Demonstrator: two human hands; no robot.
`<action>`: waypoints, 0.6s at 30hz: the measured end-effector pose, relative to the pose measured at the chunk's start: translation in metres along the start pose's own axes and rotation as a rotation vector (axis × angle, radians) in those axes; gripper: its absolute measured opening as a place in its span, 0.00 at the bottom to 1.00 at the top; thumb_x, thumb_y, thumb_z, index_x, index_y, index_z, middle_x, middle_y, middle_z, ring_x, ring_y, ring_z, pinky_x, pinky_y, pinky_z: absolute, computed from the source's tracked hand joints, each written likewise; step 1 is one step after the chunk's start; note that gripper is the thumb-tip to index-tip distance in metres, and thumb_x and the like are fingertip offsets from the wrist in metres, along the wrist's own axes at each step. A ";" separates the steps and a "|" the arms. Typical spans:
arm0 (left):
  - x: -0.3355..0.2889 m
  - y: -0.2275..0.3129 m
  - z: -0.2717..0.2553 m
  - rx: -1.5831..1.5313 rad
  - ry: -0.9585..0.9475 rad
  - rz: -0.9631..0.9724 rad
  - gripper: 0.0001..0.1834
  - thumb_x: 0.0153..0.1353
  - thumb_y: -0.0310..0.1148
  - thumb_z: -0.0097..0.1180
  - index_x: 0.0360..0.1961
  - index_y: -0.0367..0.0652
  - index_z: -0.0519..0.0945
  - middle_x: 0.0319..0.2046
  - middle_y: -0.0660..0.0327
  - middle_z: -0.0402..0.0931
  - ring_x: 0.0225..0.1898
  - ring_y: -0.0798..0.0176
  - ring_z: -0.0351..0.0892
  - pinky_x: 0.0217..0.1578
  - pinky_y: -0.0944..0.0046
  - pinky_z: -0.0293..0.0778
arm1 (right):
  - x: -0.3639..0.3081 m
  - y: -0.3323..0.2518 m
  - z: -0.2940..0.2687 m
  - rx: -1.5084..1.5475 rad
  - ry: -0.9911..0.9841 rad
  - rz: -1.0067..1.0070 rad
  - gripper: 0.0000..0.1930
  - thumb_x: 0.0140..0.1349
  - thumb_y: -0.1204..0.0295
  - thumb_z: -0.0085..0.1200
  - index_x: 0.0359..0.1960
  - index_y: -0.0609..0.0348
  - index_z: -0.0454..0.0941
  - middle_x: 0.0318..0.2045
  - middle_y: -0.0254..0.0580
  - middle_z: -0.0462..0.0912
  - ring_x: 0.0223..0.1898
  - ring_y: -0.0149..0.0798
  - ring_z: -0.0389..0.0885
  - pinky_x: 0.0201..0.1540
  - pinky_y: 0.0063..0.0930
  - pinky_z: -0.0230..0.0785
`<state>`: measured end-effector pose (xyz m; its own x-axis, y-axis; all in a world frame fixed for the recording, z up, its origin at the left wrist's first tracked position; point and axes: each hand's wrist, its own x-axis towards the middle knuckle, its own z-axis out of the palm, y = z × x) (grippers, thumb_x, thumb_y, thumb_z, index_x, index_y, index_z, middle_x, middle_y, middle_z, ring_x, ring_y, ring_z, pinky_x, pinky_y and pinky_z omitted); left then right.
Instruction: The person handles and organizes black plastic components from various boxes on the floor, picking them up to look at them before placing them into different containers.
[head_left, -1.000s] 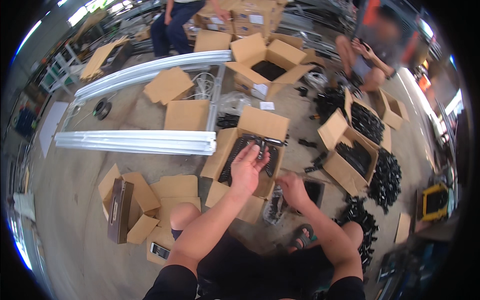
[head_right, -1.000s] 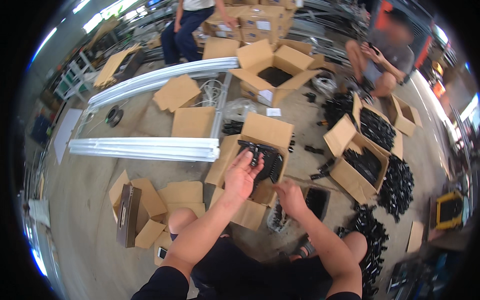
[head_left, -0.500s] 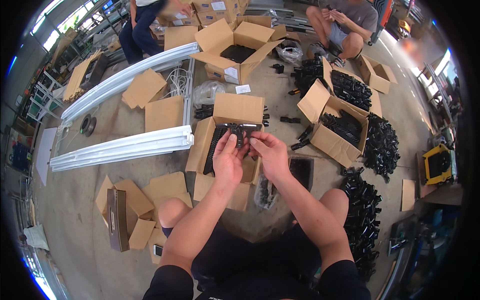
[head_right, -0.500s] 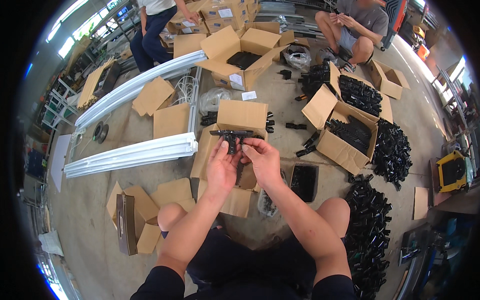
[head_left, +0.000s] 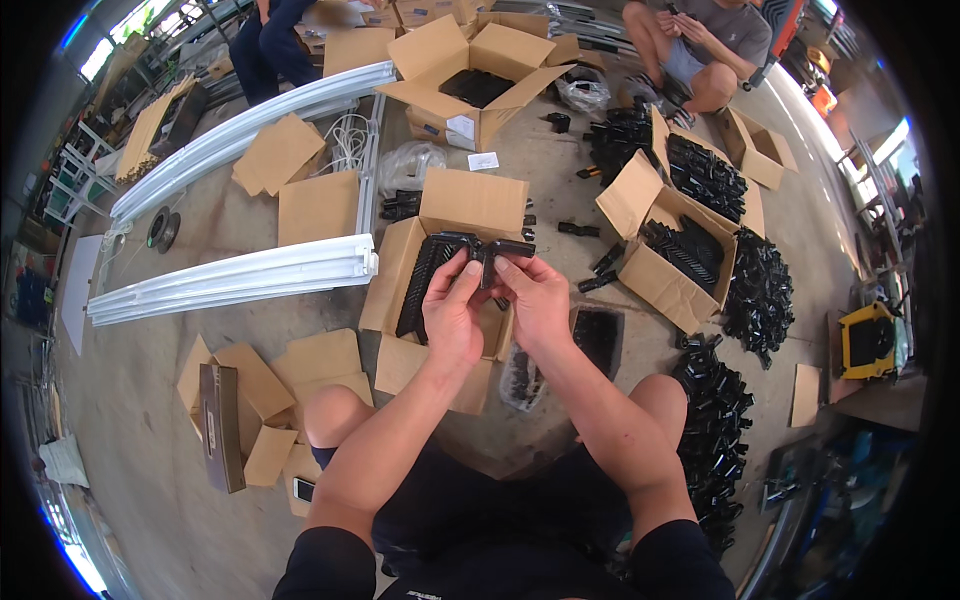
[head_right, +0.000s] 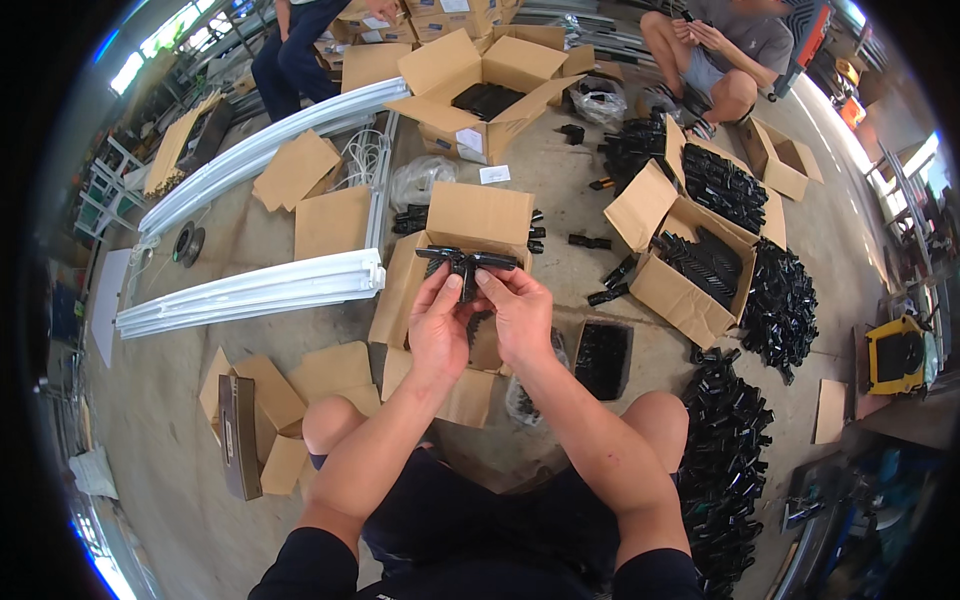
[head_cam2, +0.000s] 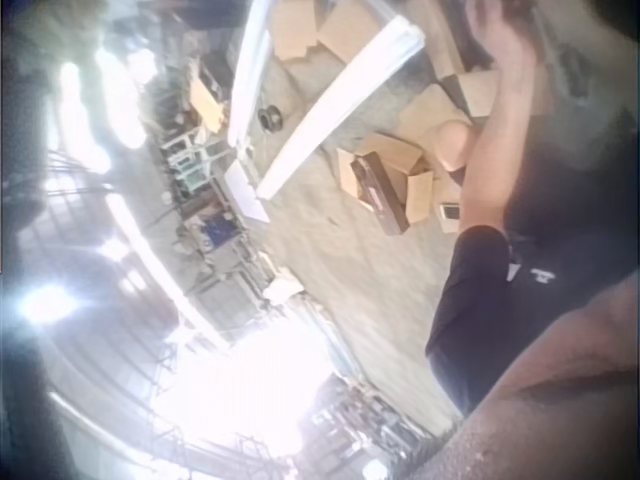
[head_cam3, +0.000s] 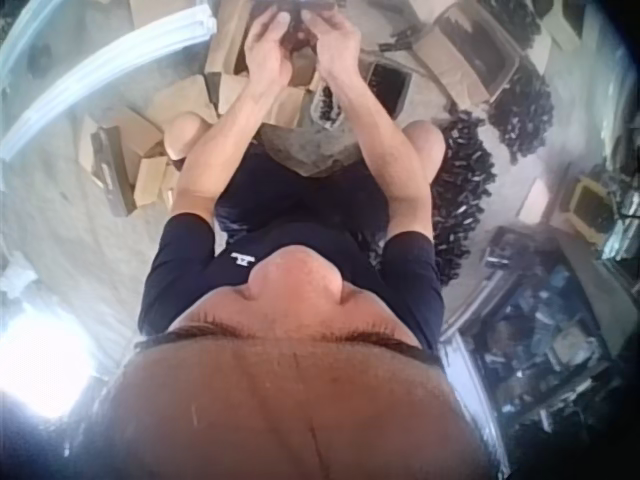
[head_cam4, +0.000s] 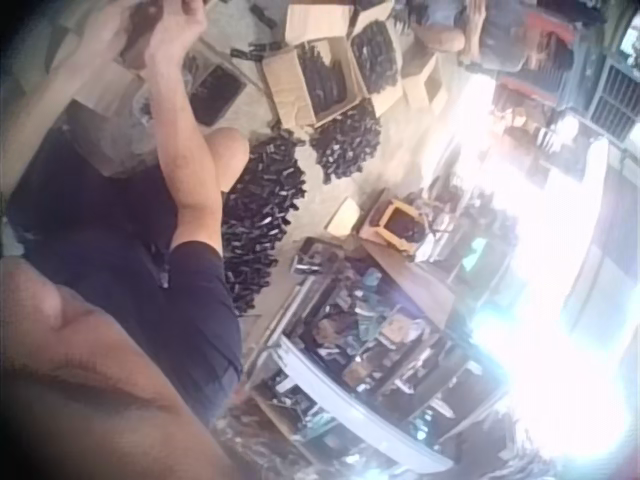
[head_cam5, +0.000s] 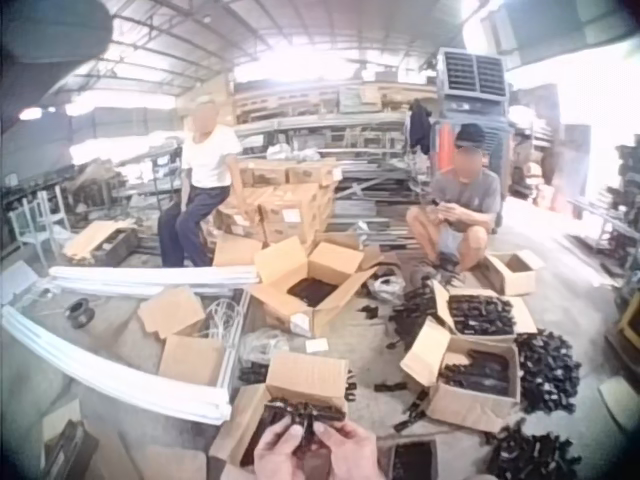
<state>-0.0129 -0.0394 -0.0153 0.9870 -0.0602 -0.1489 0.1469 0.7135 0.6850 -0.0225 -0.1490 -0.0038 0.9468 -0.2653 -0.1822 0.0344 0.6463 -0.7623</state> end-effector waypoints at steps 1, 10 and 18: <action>0.000 0.000 -0.001 0.020 -0.009 0.008 0.17 0.69 0.27 0.59 0.58 0.40 0.77 0.48 0.59 0.82 0.46 0.63 0.83 0.48 0.60 0.79 | 0.000 0.002 -0.001 -0.001 -0.001 -0.003 0.05 0.65 0.78 0.62 0.41 0.65 0.84 0.36 0.37 0.87 0.33 0.28 0.82 0.33 0.23 0.76; -0.001 -0.002 0.001 -0.015 0.021 0.050 0.16 0.65 0.22 0.63 0.54 0.37 0.80 0.46 0.58 0.84 0.44 0.66 0.83 0.44 0.64 0.78 | -0.004 0.010 0.003 -0.014 0.039 -0.032 0.05 0.67 0.76 0.60 0.42 0.63 0.83 0.36 0.38 0.86 0.34 0.30 0.82 0.34 0.26 0.75; -0.005 0.001 0.004 -0.007 0.030 0.039 0.15 0.65 0.22 0.63 0.53 0.36 0.80 0.46 0.57 0.84 0.44 0.67 0.83 0.45 0.65 0.79 | -0.007 0.002 0.007 -0.122 0.050 0.012 0.06 0.68 0.72 0.61 0.40 0.63 0.82 0.31 0.36 0.84 0.30 0.31 0.81 0.32 0.26 0.76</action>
<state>-0.0172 -0.0411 -0.0115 0.9896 -0.0109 -0.1436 0.1075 0.7195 0.6861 -0.0268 -0.1413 0.0003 0.9296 -0.2953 -0.2206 -0.0195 0.5584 -0.8293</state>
